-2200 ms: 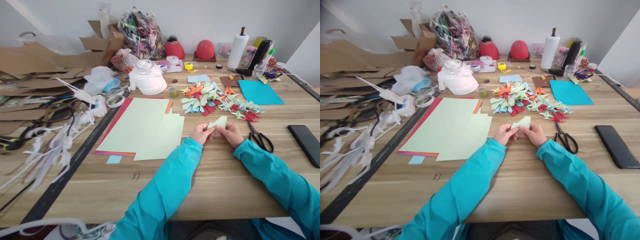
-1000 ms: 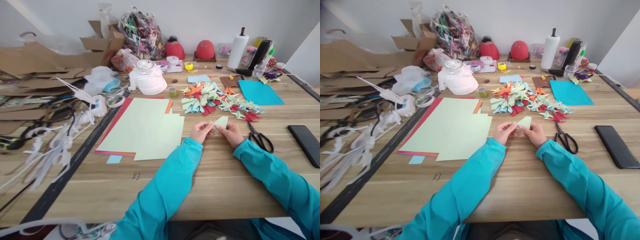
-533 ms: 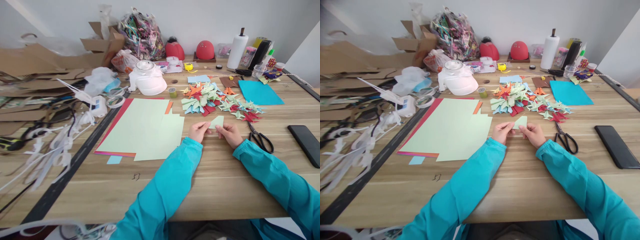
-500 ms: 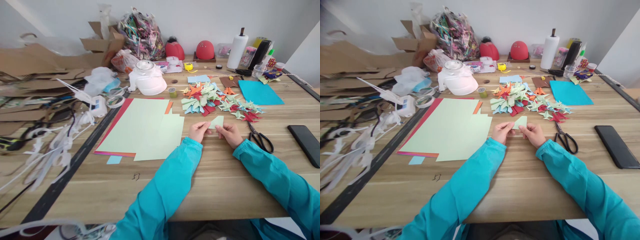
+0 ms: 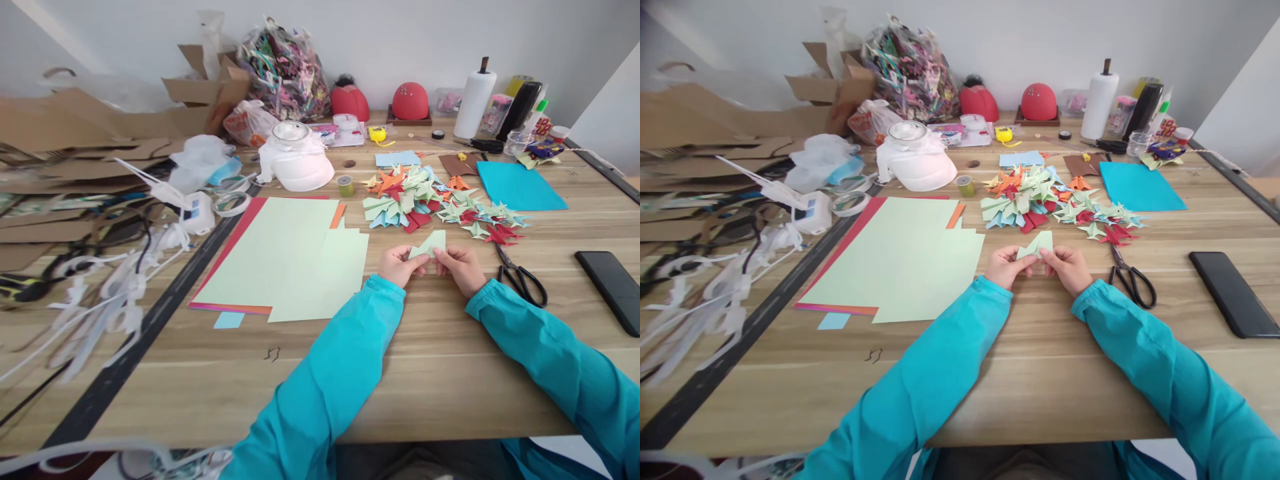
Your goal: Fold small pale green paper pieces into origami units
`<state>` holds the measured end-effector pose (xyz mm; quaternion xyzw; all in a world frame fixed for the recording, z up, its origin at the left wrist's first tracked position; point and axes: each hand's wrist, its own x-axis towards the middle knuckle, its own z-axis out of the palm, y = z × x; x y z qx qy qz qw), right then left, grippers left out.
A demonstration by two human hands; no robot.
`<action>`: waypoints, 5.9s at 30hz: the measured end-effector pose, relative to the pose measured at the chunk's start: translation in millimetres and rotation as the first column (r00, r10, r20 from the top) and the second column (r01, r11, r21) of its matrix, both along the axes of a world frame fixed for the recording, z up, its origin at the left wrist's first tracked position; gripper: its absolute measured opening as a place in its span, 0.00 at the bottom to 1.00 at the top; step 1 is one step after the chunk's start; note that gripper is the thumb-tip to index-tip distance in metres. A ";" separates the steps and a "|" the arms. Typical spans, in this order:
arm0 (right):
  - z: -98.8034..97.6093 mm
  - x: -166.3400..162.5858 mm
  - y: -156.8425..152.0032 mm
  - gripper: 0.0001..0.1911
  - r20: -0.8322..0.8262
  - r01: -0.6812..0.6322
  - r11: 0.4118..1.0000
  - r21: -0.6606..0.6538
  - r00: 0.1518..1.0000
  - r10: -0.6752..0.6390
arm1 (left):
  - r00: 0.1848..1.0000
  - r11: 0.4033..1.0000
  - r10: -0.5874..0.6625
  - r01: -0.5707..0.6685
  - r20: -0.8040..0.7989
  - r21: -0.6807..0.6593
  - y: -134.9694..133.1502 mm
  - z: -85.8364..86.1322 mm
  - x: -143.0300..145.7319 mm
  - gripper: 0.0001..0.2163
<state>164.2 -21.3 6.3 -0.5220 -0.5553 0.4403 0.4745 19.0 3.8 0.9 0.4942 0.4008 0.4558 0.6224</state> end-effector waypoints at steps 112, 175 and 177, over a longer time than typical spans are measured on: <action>-9.8 1.6 5.4 0.15 -0.107 0.098 0.987 0.127 0.991 -0.084 | 0.989 0.988 0.120 -0.127 0.091 0.085 7.9 -12.8 0.0 0.15; 0.5 -3.2 2.3 0.16 -0.101 0.139 0.990 0.023 0.986 -0.136 | 0.962 0.964 0.246 -0.230 -0.116 0.134 -0.2 -10.6 4.2 0.13; -0.1 -3.2 2.2 0.16 -0.107 0.161 0.987 0.009 0.981 -0.159 | 0.967 0.970 0.228 -0.216 -0.112 0.108 0.4 -9.6 3.6 0.13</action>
